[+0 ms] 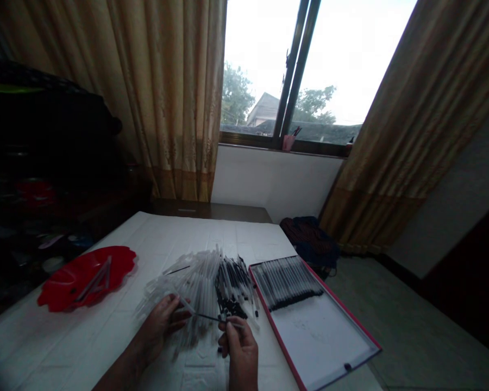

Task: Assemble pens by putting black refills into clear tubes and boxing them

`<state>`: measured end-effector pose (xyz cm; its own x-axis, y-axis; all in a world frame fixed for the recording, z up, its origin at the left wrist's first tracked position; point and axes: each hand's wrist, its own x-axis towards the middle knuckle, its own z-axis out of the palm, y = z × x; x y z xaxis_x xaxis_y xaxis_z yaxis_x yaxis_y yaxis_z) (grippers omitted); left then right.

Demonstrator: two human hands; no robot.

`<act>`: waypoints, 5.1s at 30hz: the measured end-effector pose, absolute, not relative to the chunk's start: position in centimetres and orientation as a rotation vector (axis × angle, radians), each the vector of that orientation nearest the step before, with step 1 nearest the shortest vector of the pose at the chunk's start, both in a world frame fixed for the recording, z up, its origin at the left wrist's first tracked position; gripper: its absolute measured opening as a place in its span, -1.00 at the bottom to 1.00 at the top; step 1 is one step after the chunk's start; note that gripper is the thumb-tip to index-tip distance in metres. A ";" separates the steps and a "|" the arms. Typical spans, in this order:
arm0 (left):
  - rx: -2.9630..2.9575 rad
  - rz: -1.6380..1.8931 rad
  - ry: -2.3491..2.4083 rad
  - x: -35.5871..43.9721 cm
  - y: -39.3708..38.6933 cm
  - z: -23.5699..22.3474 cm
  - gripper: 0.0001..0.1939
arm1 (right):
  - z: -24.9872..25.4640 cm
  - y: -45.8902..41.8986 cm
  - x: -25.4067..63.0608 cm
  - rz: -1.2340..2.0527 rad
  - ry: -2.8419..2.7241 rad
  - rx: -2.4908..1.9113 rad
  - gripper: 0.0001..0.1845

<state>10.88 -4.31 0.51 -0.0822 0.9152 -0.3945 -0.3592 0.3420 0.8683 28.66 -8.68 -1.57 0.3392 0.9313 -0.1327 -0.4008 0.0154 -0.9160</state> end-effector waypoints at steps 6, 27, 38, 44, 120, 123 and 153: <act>0.567 1.208 1.206 11.1 -4.6 0.4 -0.89 | -1.8 -8.4 28.8 1.118 -0.644 -1.079 -0.50; 0.333 1.349 1.138 14.0 -6.4 1.6 -0.91 | 0.9 -5.7 30.8 1.032 -1.000 -1.152 -0.57; 0.081 1.253 0.967 17.9 -6.5 1.0 -0.86 | 1.2 -5.4 32.0 0.997 -1.039 -1.147 -0.45; 0.105 1.175 0.883 19.9 -7.5 0.8 -0.88 | 1.1 -6.1 32.2 0.967 -1.272 -1.182 -0.57; 2.487 1.193 1.113 11.2 -8.4 -3.3 -0.73 | 0.1 -8.6 33.4 0.632 -1.922 -1.298 -0.81; 2.490 1.229 1.112 11.3 -8.5 -3.1 -0.73 | 0.2 -8.3 33.2 0.536 -1.983 -1.353 -0.75; 2.528 1.221 1.214 11.5 -8.4 -3.4 -0.71 | -4.6 -7.4 32.2 1.024 -1.488 -1.294 -0.67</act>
